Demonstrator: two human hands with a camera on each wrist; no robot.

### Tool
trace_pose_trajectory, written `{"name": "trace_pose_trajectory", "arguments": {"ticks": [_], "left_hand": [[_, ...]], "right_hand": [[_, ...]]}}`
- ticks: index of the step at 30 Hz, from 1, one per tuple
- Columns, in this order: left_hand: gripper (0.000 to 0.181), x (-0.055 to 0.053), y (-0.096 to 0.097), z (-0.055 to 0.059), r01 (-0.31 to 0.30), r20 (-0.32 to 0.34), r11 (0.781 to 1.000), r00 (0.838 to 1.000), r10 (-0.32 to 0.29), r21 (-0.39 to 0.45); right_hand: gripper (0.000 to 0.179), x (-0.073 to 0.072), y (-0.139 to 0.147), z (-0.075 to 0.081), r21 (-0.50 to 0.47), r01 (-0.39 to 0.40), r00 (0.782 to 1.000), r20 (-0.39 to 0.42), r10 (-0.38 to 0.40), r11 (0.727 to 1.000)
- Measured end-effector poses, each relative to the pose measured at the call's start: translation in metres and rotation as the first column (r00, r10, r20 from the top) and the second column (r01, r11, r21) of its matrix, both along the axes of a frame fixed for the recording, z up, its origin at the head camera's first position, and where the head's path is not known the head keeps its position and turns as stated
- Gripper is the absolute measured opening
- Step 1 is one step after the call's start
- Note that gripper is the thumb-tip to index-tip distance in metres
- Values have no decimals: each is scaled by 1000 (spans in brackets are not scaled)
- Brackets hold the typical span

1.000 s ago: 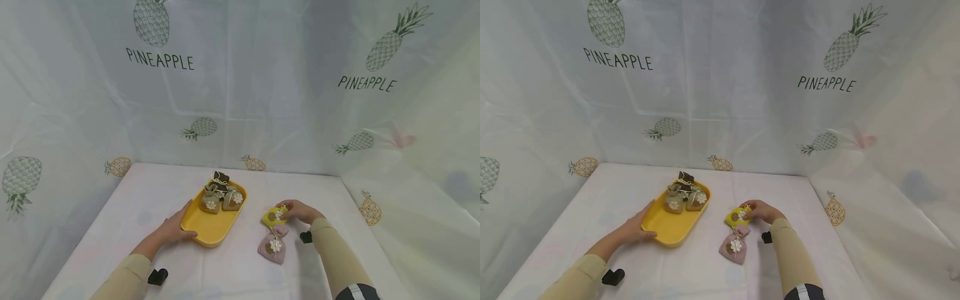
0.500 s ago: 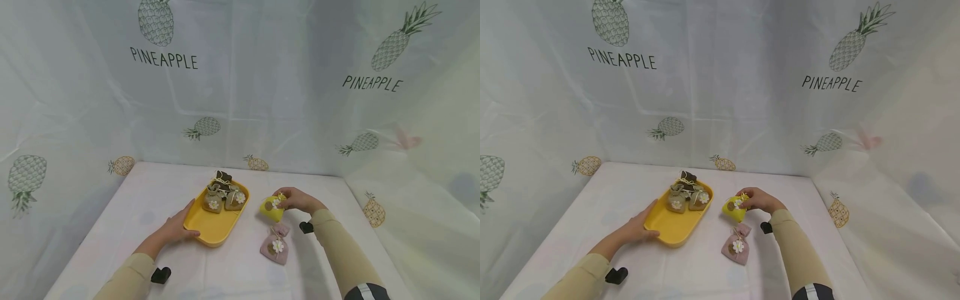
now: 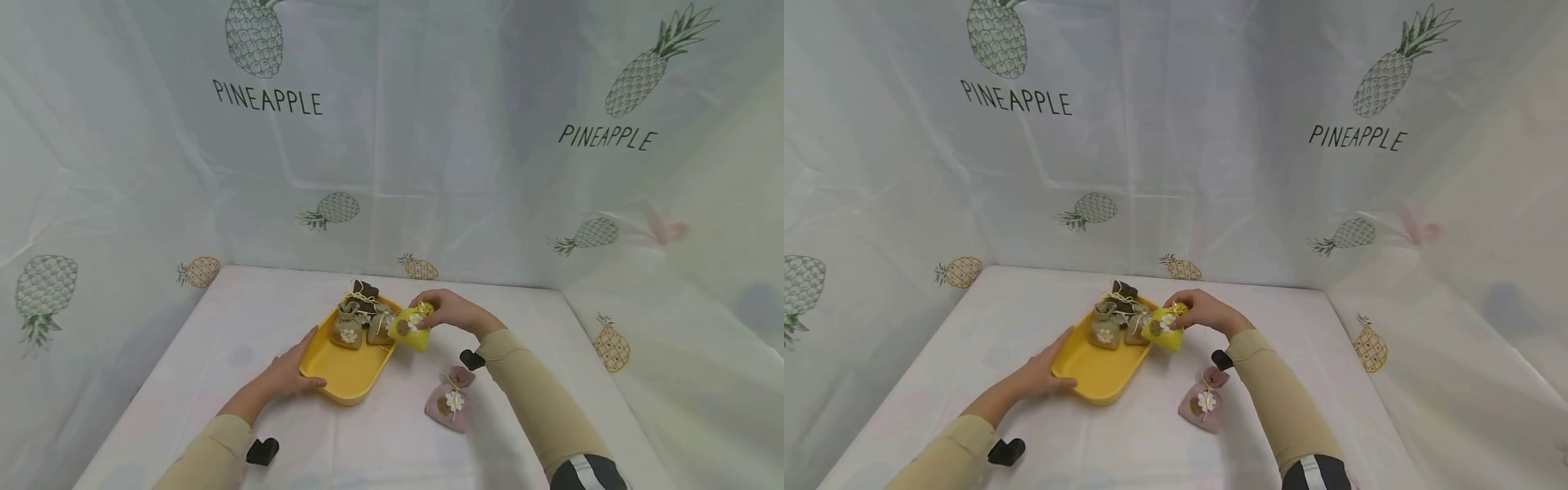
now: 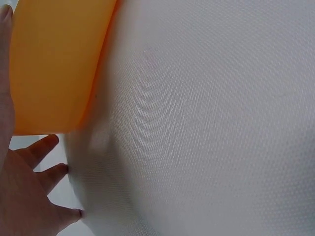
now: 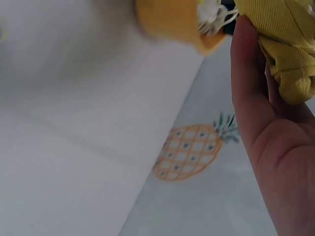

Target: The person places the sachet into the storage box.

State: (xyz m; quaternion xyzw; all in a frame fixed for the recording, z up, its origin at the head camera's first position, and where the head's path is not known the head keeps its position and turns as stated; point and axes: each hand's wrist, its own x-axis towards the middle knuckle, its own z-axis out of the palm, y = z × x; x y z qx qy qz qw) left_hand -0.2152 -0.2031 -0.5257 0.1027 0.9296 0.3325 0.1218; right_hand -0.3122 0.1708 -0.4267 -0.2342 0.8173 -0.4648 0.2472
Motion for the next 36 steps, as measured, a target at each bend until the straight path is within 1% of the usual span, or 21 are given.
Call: {"name": "trace_pose_trajectory", "arguments": {"ticks": [4, 8, 12, 16, 19, 23, 26, 30, 36], "left_hand": [[120, 0, 0, -1, -15, 7, 1000, 1000, 15, -10], [120, 0, 1, -2, -15, 0, 1000, 1000, 15, 1], [120, 0, 1, -2, -13, -5, 1000, 1000, 13, 8], [119, -1, 0, -3, -14, -10, 1000, 1000, 14, 12], [119, 0, -1, -3, -13, -12, 1000, 1000, 13, 14], [119, 0, -1, -2, -11, -7, 1000, 1000, 11, 12], [119, 0, -1, -2, -9, -10, 1000, 1000, 9, 14], [119, 0, -2, -4, -12, -15, 1000, 1000, 13, 22], [119, -1, -1, -6, -23, -19, 999, 1000, 24, 28]], "right_hand": [[38, 0, -22, 6, 5, -15, 1000, -19, 16, 1000], [39, 0, -40, 8, 80, -29, 997, -68, 34, 996], [38, 0, -55, 6, 166, -30, 991, -125, 52, 986], [38, 0, -68, 5, 192, -14, 985, -164, 46, 981], [37, 0, -76, 4, 204, -13, 977, -206, 56, 979], [37, 0, -83, 0, 247, -41, 958, -267, 109, 968], [38, -2, -86, -4, 275, -57, 953, -272, 135, 960], [38, -3, -88, -9, 288, -69, 961, -239, 141, 955], [37, -4, -90, -18, 327, -80, 962, -221, 159, 942]]}}
